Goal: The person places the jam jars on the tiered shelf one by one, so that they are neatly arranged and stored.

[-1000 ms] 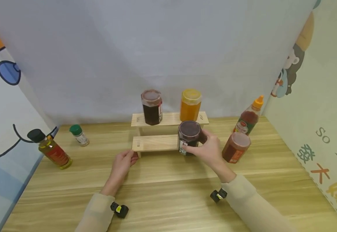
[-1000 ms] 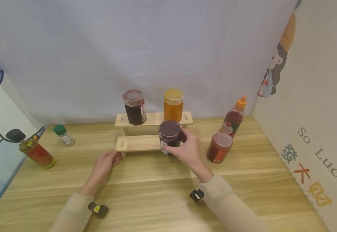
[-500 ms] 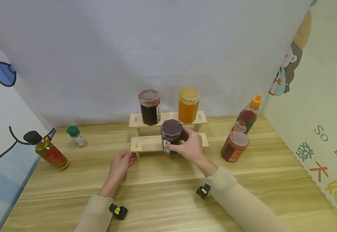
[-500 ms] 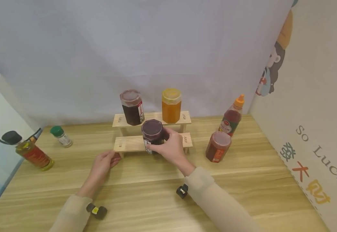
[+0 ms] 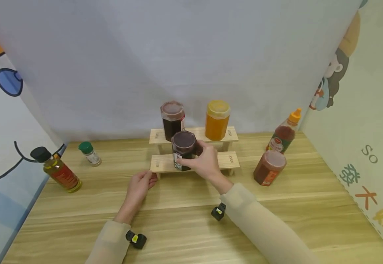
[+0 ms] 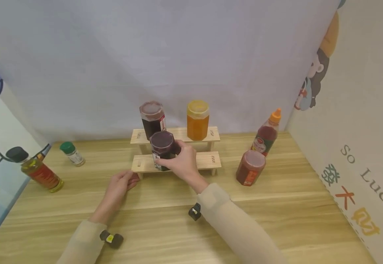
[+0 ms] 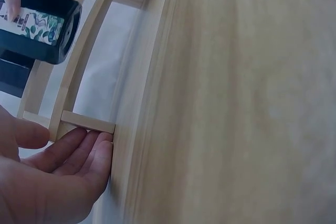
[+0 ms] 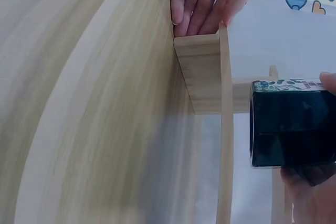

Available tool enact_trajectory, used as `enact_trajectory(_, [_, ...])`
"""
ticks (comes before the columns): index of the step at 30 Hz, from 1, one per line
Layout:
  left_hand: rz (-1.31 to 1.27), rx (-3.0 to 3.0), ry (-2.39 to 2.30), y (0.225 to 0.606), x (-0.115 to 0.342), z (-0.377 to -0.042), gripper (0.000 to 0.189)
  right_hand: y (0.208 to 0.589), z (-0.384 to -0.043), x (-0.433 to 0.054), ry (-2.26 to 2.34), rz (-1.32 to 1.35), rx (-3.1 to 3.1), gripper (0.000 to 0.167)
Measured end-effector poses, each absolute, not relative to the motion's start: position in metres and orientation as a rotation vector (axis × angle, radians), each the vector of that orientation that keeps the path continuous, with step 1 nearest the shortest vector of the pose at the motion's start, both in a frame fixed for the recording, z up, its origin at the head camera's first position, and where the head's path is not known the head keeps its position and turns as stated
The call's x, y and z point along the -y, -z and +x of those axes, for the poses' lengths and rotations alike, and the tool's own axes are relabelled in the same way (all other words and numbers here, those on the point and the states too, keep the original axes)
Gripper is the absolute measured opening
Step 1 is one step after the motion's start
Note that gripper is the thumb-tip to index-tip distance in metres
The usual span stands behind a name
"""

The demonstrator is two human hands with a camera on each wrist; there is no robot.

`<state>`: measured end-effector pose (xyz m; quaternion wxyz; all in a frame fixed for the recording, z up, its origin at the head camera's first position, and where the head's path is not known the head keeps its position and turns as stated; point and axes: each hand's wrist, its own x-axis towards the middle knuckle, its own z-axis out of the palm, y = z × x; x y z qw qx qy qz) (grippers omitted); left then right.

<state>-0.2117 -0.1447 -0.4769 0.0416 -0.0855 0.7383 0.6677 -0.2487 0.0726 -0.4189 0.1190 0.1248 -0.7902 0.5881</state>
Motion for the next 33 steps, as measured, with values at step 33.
enact_trajectory(33, [-0.26, -2.257, -2.058, 0.477, 0.145, -0.21, 0.039, 0.431, -0.253, -0.05, -1.672, 0.409, 2.39, 0.067])
